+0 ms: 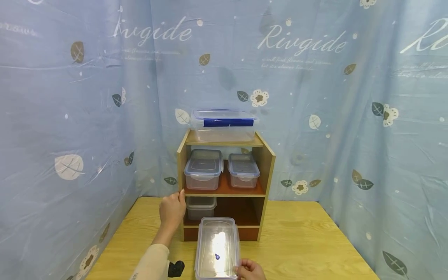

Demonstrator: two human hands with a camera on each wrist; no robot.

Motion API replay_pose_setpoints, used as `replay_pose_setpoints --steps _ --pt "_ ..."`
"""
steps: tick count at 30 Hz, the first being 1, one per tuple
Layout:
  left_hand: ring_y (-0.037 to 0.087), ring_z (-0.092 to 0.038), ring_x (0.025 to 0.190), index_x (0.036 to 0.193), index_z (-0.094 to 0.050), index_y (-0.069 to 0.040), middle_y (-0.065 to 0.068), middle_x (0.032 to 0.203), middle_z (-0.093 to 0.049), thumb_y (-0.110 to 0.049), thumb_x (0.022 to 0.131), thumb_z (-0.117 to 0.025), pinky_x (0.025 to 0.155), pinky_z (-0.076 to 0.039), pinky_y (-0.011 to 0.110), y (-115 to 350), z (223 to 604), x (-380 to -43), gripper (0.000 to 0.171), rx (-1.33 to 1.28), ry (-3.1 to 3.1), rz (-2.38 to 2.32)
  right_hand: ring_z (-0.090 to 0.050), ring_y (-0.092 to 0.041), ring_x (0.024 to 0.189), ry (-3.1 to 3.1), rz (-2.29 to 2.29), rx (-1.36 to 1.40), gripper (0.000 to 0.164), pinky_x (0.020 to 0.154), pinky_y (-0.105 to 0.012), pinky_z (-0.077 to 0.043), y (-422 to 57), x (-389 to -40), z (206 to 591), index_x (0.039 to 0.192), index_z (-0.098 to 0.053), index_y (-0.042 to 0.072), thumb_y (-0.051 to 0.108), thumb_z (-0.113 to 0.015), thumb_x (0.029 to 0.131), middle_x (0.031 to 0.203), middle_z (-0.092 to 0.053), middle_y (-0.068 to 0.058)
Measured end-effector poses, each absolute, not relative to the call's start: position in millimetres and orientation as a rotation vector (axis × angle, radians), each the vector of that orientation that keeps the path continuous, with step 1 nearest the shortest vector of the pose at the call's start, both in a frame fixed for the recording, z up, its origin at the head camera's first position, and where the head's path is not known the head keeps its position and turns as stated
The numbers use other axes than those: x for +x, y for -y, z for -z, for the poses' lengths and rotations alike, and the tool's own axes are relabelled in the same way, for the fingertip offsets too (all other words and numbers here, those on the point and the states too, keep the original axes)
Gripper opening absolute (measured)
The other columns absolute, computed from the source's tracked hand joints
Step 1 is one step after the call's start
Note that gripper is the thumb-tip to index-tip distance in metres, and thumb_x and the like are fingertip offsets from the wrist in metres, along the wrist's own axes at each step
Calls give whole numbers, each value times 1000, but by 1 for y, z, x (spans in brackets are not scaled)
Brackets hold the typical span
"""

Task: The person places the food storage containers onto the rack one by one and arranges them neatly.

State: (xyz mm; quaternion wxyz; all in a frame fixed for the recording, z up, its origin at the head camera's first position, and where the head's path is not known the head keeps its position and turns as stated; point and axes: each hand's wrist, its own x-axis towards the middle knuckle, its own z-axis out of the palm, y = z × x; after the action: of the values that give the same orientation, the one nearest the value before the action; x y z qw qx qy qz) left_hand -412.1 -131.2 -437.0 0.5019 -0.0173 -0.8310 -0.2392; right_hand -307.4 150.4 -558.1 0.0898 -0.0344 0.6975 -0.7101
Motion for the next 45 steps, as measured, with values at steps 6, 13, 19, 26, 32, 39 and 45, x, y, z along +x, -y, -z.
replay_pose_setpoints --steps 6,13,19,26,32,39,45 --pt "31 -50 38 45 -47 -6 14 44 -54 -15 91 -64 40 -40 45 138 438 -411 50 -50 1985 565 -59 -7 68 -2039 2124 -69 28 63 -21 -52 -158 -306 549 101 -63 -5 15 -67 83 76 -59 3" --pt "33 -52 39 46 -49 -4 16 45 -55 -15 92 -63 40 -42 46 139 439 -412 49 -51 1983 558 -62 -8 65 -1930 2209 -89 21 63 -23 -55 -170 -308 541 99 -60 -3 11 -64 85 76 -58 2" --pt "38 -56 42 48 -53 -2 17 47 -58 -16 91 -64 42 -43 48 138 438 -412 47 -51 1974 560 -59 -8 70 -1841 2298 -39 20 66 -22 -56 -177 -312 533 102 -57 -1 10 -65 87 81 -55 1" --pt "36 -54 41 48 -51 -3 16 46 -57 -14 91 -64 41 -42 47 136 440 -412 47 -59 1971 564 -58 -6 71 -1772 2420 64 14 69 -21 -56 -181 -321 523 101 -55 4 10 -63 91 83 -56 2" --pt "37 -54 41 47 -51 -3 17 46 -56 -15 91 -64 42 -42 48 136 439 -411 47 -47 1966 561 -58 -4 70 -1763 2481 125 16 71 -19 -55 -182 -330 513 101 -55 5 14 -64 93 81 -56 3" --pt "39 -56 43 47 -50 -3 17 48 -58 -17 91 -64 42 -42 48 134 439 -414 48 -41 1983 562 -57 -2 69 -1793 2553 220 21 70 -16 -54 -183 -341 501 101 -54 6 20 -67 92 78 -53 6" --pt "39 -56 43 47 -49 -5 17 47 -57 -19 93 -63 42 -42 48 132 439 -415 50 -30 1994 566 -57 -4 72 -1798 2588 251 23 72 -17 -54 -182 -349 495 101 -53 4 22 -66 93 80 -53 5"
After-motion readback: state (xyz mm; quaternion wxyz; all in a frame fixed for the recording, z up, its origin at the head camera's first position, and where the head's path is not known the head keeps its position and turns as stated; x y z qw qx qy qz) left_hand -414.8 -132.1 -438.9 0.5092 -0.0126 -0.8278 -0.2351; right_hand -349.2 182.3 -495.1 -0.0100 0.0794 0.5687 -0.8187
